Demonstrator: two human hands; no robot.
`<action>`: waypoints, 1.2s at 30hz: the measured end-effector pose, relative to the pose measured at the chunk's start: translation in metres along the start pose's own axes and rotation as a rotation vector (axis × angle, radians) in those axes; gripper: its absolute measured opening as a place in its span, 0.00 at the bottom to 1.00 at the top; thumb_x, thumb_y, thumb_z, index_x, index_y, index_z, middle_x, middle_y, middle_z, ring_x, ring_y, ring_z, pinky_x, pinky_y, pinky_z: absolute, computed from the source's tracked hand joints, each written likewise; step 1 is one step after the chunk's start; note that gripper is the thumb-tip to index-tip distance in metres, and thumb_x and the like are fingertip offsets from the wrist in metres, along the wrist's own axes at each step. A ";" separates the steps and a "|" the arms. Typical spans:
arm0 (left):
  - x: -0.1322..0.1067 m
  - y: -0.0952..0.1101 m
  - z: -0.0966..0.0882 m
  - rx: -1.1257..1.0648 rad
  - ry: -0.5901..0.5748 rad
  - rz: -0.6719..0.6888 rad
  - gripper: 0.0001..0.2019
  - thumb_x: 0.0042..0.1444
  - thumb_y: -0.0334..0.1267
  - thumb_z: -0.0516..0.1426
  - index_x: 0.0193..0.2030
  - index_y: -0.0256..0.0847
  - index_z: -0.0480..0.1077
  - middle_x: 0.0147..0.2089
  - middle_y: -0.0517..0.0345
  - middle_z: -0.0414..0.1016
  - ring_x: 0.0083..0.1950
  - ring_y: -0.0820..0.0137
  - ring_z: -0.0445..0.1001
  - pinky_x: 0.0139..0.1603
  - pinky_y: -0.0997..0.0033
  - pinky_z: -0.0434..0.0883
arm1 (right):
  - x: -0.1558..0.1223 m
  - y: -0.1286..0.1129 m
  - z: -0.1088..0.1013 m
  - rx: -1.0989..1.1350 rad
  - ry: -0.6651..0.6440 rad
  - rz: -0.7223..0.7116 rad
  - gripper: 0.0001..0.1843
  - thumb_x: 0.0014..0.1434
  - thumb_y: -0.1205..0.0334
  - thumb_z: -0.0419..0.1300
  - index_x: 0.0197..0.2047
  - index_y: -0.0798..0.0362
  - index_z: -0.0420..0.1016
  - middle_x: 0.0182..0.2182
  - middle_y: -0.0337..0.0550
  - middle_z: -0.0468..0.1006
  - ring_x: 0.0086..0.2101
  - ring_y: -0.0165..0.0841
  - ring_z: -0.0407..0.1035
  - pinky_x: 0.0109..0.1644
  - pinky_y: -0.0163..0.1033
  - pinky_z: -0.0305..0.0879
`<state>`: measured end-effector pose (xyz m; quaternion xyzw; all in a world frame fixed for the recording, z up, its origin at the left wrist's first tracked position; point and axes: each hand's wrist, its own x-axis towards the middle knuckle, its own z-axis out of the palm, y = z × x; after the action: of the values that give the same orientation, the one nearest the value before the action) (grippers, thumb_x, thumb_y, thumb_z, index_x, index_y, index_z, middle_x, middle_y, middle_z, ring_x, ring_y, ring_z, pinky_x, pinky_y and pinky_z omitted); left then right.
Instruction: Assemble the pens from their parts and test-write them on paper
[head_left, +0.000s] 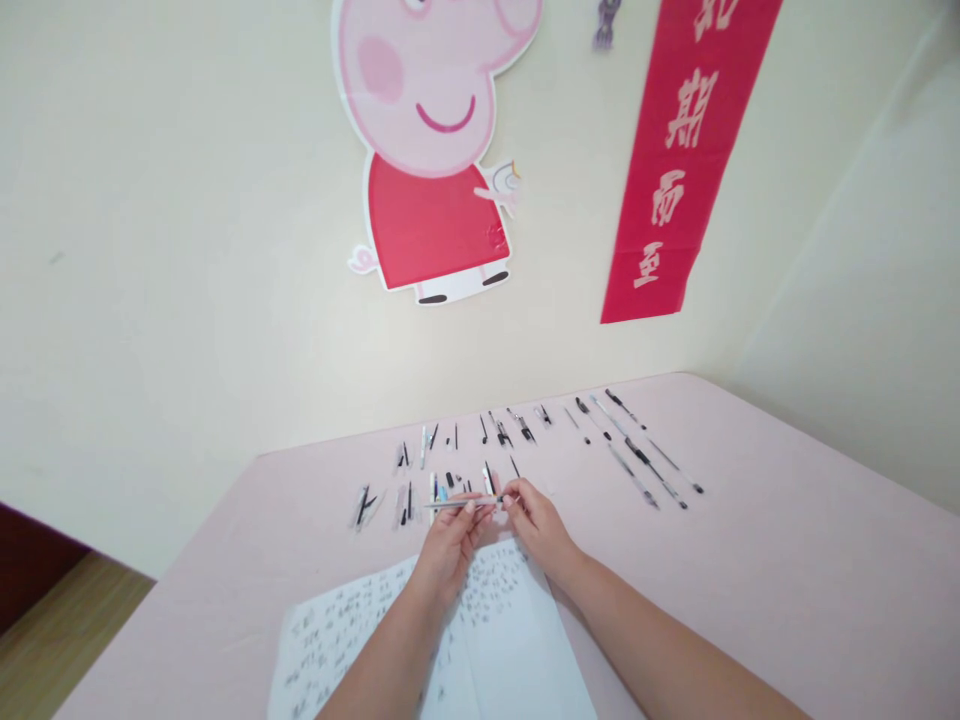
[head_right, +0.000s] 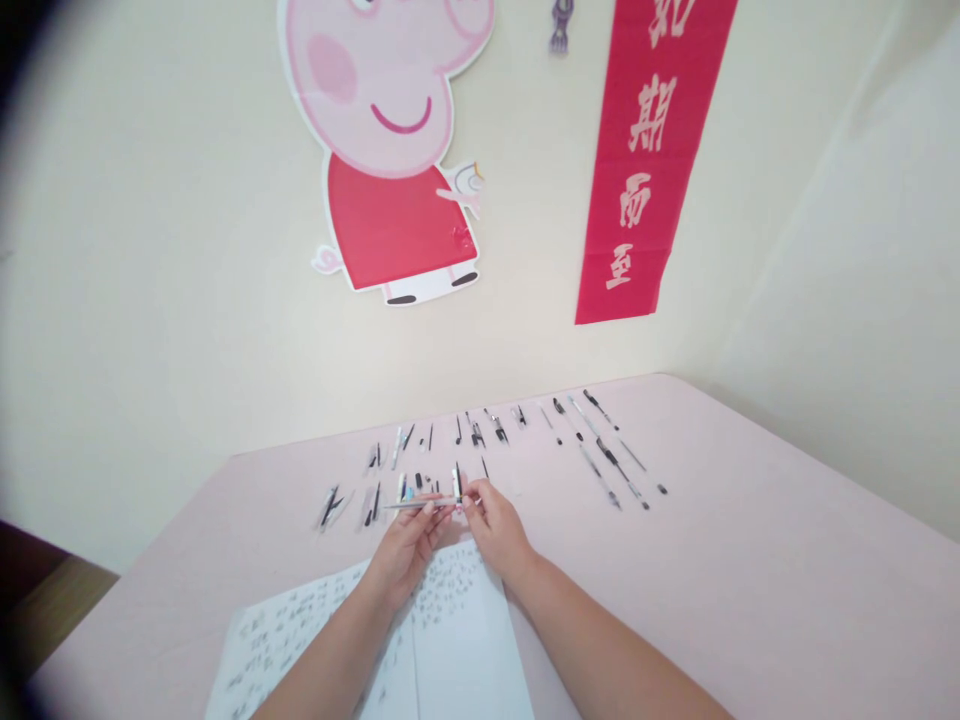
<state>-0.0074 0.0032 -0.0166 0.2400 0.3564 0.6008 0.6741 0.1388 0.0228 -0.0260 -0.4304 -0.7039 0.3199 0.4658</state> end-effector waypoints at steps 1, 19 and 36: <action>0.000 0.000 0.000 0.001 0.002 -0.003 0.07 0.47 0.31 0.62 0.35 0.35 0.72 0.34 0.53 0.79 0.37 0.73 0.77 0.43 0.76 0.72 | 0.000 0.001 0.001 -0.008 -0.003 0.000 0.08 0.60 0.59 0.48 0.35 0.52 0.65 0.28 0.37 0.69 0.28 0.30 0.64 0.33 0.34 0.58; -0.003 0.001 -0.003 0.054 -0.053 -0.039 0.09 0.47 0.34 0.63 0.36 0.35 0.72 0.36 0.51 0.79 0.38 0.71 0.77 0.47 0.72 0.70 | 0.000 0.013 0.007 -0.055 0.009 0.066 0.21 0.61 0.49 0.45 0.21 0.52 0.58 0.18 0.34 0.60 0.22 0.28 0.56 0.26 0.33 0.51; 0.000 -0.001 -0.005 0.005 -0.036 -0.029 0.09 0.48 0.33 0.62 0.36 0.34 0.71 0.35 0.50 0.79 0.37 0.72 0.77 0.46 0.73 0.70 | -0.001 0.002 0.001 0.044 -0.052 0.061 0.09 0.59 0.57 0.50 0.32 0.52 0.64 0.26 0.37 0.67 0.27 0.30 0.61 0.31 0.34 0.58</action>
<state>-0.0108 0.0025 -0.0209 0.2472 0.3493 0.5857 0.6883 0.1389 0.0225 -0.0279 -0.4328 -0.6951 0.3605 0.4468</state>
